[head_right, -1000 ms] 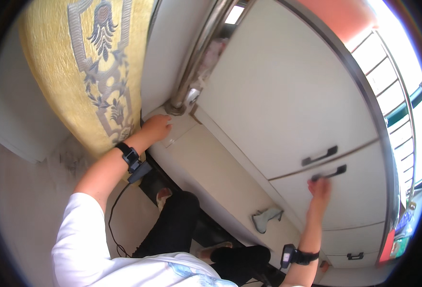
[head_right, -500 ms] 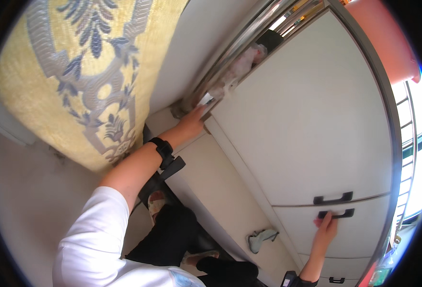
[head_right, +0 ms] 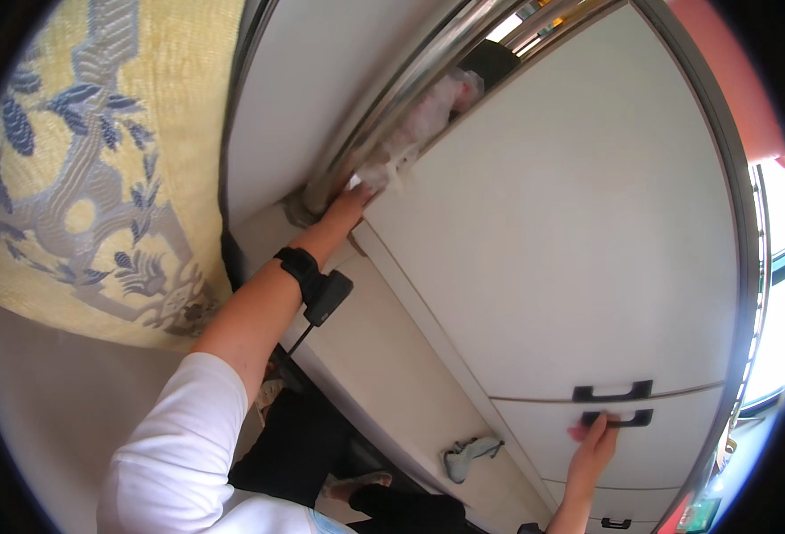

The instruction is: The person wipes a surface with a cloth, handles plastic bags, and organizes items including tote bags and packaged goods inside a cabinet.

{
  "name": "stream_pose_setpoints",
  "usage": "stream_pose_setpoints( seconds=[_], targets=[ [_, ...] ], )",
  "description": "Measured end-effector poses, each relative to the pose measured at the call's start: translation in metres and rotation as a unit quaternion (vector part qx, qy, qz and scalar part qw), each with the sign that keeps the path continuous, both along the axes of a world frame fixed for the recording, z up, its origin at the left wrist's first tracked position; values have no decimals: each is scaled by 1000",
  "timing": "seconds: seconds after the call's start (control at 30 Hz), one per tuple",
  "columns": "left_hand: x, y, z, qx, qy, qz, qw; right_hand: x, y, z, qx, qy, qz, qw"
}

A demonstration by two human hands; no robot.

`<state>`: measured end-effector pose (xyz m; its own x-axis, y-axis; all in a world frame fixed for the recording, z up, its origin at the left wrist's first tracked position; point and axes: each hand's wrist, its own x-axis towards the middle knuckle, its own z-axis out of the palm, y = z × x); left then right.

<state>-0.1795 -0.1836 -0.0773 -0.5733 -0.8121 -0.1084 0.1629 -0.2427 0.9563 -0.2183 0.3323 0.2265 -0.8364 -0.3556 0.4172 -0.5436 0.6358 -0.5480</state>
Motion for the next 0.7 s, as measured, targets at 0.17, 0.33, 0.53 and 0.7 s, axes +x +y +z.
stream_pose_setpoints(
  seconds=[0.17, 0.33, 0.53, 0.7],
  targets=[
    [-18, 22, 26, 144, 24, -57, 988, 2, 7, 6, -3, -5, -35, 999],
    [-6, 24, 47, 36, 3, 11, 999, 2, 6, 3, 3, -3, -30, 1000],
    [-4, 17, 39, 78, 40, -42, 995, 3, 6, 4, 1, -17, -24, 1000],
    [-6, 16, 37, 95, 54, -67, 992, 6, 1, 4, 0, -17, -28, 999]
  ],
)
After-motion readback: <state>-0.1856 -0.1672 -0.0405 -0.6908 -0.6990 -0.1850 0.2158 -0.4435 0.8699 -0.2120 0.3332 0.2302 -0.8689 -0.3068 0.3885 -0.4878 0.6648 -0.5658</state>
